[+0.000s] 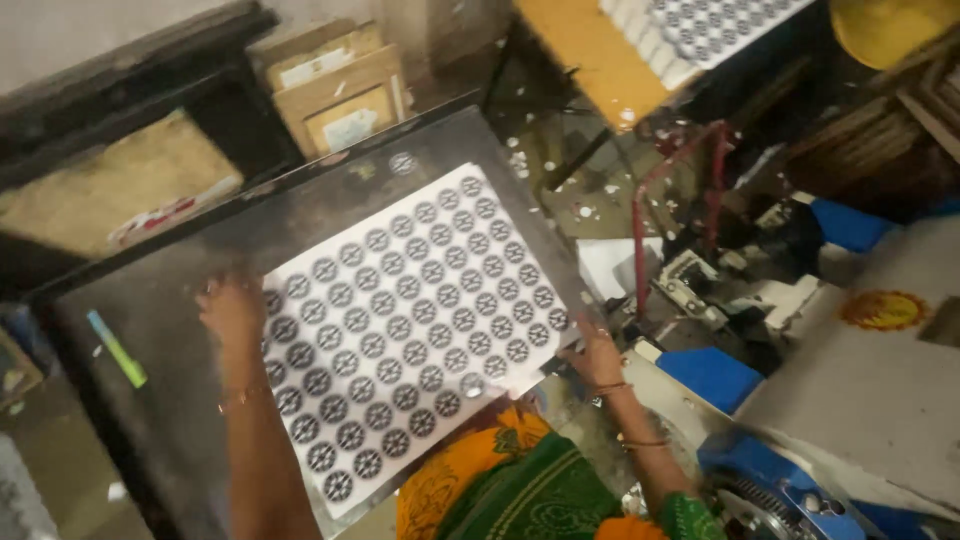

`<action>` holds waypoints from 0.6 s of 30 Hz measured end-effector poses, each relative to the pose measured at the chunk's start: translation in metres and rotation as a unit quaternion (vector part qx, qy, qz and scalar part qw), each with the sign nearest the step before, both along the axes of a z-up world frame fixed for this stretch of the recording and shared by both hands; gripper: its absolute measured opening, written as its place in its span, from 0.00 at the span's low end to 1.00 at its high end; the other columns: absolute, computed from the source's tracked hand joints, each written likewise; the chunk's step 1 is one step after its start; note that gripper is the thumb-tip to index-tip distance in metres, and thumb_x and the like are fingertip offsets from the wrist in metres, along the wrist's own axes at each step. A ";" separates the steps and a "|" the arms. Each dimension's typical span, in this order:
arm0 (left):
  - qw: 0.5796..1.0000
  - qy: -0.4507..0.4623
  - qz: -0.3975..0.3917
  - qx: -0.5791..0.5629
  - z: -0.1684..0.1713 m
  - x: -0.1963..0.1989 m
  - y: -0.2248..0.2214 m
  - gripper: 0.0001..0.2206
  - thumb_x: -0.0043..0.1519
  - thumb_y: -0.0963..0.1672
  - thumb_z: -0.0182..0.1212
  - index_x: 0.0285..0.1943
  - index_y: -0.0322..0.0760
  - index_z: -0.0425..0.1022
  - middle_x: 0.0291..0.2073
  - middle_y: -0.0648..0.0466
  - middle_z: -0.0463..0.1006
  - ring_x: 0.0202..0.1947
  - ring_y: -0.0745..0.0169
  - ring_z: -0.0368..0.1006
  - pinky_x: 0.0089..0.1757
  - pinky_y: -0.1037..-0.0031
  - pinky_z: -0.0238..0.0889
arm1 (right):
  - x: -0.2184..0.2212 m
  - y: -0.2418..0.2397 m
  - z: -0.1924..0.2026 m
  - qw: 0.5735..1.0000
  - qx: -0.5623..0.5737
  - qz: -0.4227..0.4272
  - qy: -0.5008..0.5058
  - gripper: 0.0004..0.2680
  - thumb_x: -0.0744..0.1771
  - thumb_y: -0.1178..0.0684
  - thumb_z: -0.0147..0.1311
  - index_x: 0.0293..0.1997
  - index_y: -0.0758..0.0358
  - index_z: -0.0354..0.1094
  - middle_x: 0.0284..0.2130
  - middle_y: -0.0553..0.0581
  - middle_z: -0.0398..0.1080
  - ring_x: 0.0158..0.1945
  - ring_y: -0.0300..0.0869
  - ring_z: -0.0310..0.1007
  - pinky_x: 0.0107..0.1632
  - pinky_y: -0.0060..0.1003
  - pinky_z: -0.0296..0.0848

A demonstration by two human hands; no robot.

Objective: The recorder is placing paper sheets with printed circular patterns onto a manual die-cutting press, operating the lever to cut the circles, and then removing the processed sheets.

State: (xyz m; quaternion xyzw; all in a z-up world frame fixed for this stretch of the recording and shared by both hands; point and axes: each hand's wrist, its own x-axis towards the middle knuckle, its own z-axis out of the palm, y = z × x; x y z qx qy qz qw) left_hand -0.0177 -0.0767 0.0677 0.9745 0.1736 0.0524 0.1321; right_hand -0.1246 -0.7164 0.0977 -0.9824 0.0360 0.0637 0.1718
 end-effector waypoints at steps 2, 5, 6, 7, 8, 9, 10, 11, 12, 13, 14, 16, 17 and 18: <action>0.998 -0.058 -0.001 -0.009 0.009 -0.010 -0.055 0.19 0.65 0.48 0.58 0.65 0.42 0.74 0.64 0.37 0.68 0.65 0.25 0.56 0.52 0.34 0.57 | -0.017 0.002 0.010 0.999 0.026 -0.014 -0.030 0.30 0.55 0.46 0.74 0.61 0.62 0.65 0.50 0.71 0.72 0.51 0.63 0.72 0.52 0.52 0.72; 0.988 -0.137 -0.065 0.002 0.002 -0.021 -0.148 0.20 0.67 0.48 0.58 0.68 0.41 0.72 0.71 0.40 0.65 0.71 0.33 0.53 0.60 0.39 0.52 | -0.054 -0.015 0.008 0.988 0.113 -0.095 -0.040 0.22 0.58 0.52 0.69 0.56 0.60 0.70 0.45 0.66 0.75 0.45 0.58 0.76 0.47 0.48 0.74; 0.979 -0.165 -0.118 0.025 -0.002 -0.022 -0.182 0.19 0.67 0.48 0.58 0.67 0.40 0.73 0.73 0.40 0.65 0.72 0.34 0.53 0.61 0.40 0.51 | -0.064 -0.025 0.007 0.972 0.177 -0.150 -0.025 0.16 0.59 0.56 0.65 0.52 0.58 0.73 0.42 0.63 0.76 0.42 0.53 0.80 0.45 0.44 0.77; 0.975 -0.173 -0.140 0.022 0.004 -0.020 -0.220 0.19 0.67 0.48 0.58 0.67 0.40 0.73 0.73 0.40 0.65 0.72 0.34 0.53 0.61 0.40 0.51 | -0.068 -0.049 0.011 0.968 0.177 -0.171 -0.037 0.16 0.59 0.56 0.65 0.52 0.58 0.73 0.42 0.63 0.76 0.42 0.53 0.80 0.45 0.44 0.77; 0.977 -0.152 -0.153 0.008 0.009 -0.018 -0.258 0.19 0.66 0.48 0.59 0.66 0.40 0.74 0.71 0.40 0.65 0.72 0.34 0.54 0.60 0.40 0.51 | -0.072 -0.073 0.015 0.962 0.185 -0.173 -0.104 0.10 0.60 0.58 0.64 0.43 0.60 0.75 0.36 0.60 0.78 0.39 0.49 0.79 0.43 0.42 0.76; 0.978 -0.128 -0.164 -0.005 0.013 -0.022 -0.292 0.20 0.65 0.48 0.60 0.65 0.40 0.75 0.69 0.40 0.65 0.71 0.33 0.54 0.58 0.41 0.52 | -0.079 -0.094 0.018 0.952 0.188 -0.174 -0.169 0.03 0.62 0.59 0.63 0.35 0.61 0.76 0.31 0.56 0.79 0.36 0.45 0.79 0.41 0.39 0.76; 0.973 -0.134 -0.185 -0.007 0.016 -0.020 -0.319 0.20 0.65 0.48 0.60 0.65 0.40 0.75 0.69 0.40 0.65 0.71 0.33 0.54 0.58 0.41 0.52 | -0.085 -0.131 0.039 0.947 0.185 -0.193 -0.179 0.03 0.62 0.59 0.63 0.35 0.61 0.76 0.31 0.56 0.79 0.36 0.45 0.79 0.41 0.39 0.76; 0.969 -0.136 -0.199 -0.056 0.020 -0.024 -0.345 0.19 0.63 0.47 0.61 0.63 0.41 0.77 0.68 0.40 0.66 0.70 0.33 0.56 0.59 0.42 0.53 | -0.094 -0.168 0.060 0.884 0.321 -0.263 -0.216 0.04 0.66 0.55 0.58 0.36 0.63 0.75 0.29 0.52 0.76 0.32 0.39 0.74 0.36 0.35 0.71; 0.962 -0.136 -0.212 -0.104 0.023 -0.028 -0.370 0.18 0.60 0.46 0.61 0.60 0.42 0.78 0.66 0.40 0.68 0.68 0.34 0.58 0.59 0.43 0.54 | -0.104 -0.205 0.081 0.795 0.448 -0.323 -0.251 0.09 0.71 0.51 0.53 0.37 0.66 0.74 0.26 0.49 0.73 0.29 0.32 0.69 0.31 0.31 0.67; 0.959 -0.137 -0.223 -0.105 0.019 -0.027 -0.392 0.18 0.60 0.46 0.61 0.60 0.42 0.78 0.66 0.40 0.68 0.68 0.34 0.58 0.59 0.43 0.54 | -0.122 -0.247 0.117 0.790 0.446 -0.331 -0.258 0.09 0.71 0.51 0.53 0.37 0.66 0.74 0.26 0.49 0.73 0.29 0.32 0.69 0.31 0.31 0.67; 0.949 -0.166 -0.251 -0.091 0.015 -0.025 -0.412 0.17 0.62 0.46 0.61 0.60 0.40 0.77 0.66 0.40 0.69 0.69 0.35 0.60 0.62 0.45 0.55 | -0.140 -0.287 0.153 0.806 0.336 -0.330 -0.358 0.10 0.73 0.49 0.52 0.42 0.66 0.73 0.32 0.50 0.73 0.34 0.33 0.70 0.37 0.30 0.68; 0.936 -0.196 -0.281 -0.077 0.014 -0.029 -0.450 0.16 0.64 0.47 0.61 0.60 0.39 0.76 0.66 0.41 0.70 0.69 0.36 0.62 0.65 0.47 0.57 | -0.155 -0.343 0.219 0.804 0.216 -0.324 -0.449 0.11 0.75 0.47 0.51 0.46 0.66 0.73 0.37 0.51 0.74 0.39 0.34 0.72 0.43 0.30 0.70; 0.932 -0.169 -0.296 -0.126 0.017 -0.032 -0.468 0.17 0.64 0.46 0.61 0.60 0.38 0.76 0.66 0.37 0.70 0.66 0.34 0.63 0.63 0.48 0.57 | -0.151 -0.359 0.248 0.780 0.234 -0.306 -0.494 0.12 0.76 0.48 0.52 0.42 0.67 0.72 0.35 0.52 0.73 0.36 0.35 0.69 0.42 0.31 0.68; 0.924 -0.141 -0.309 -0.174 0.019 -0.035 -0.485 0.17 0.63 0.45 0.60 0.60 0.37 0.75 0.65 0.34 0.70 0.63 0.32 0.63 0.61 0.49 0.57 | -0.146 -0.374 0.277 0.753 0.250 -0.287 -0.537 0.14 0.77 0.49 0.53 0.37 0.68 0.70 0.32 0.54 0.71 0.34 0.35 0.66 0.40 0.31 0.65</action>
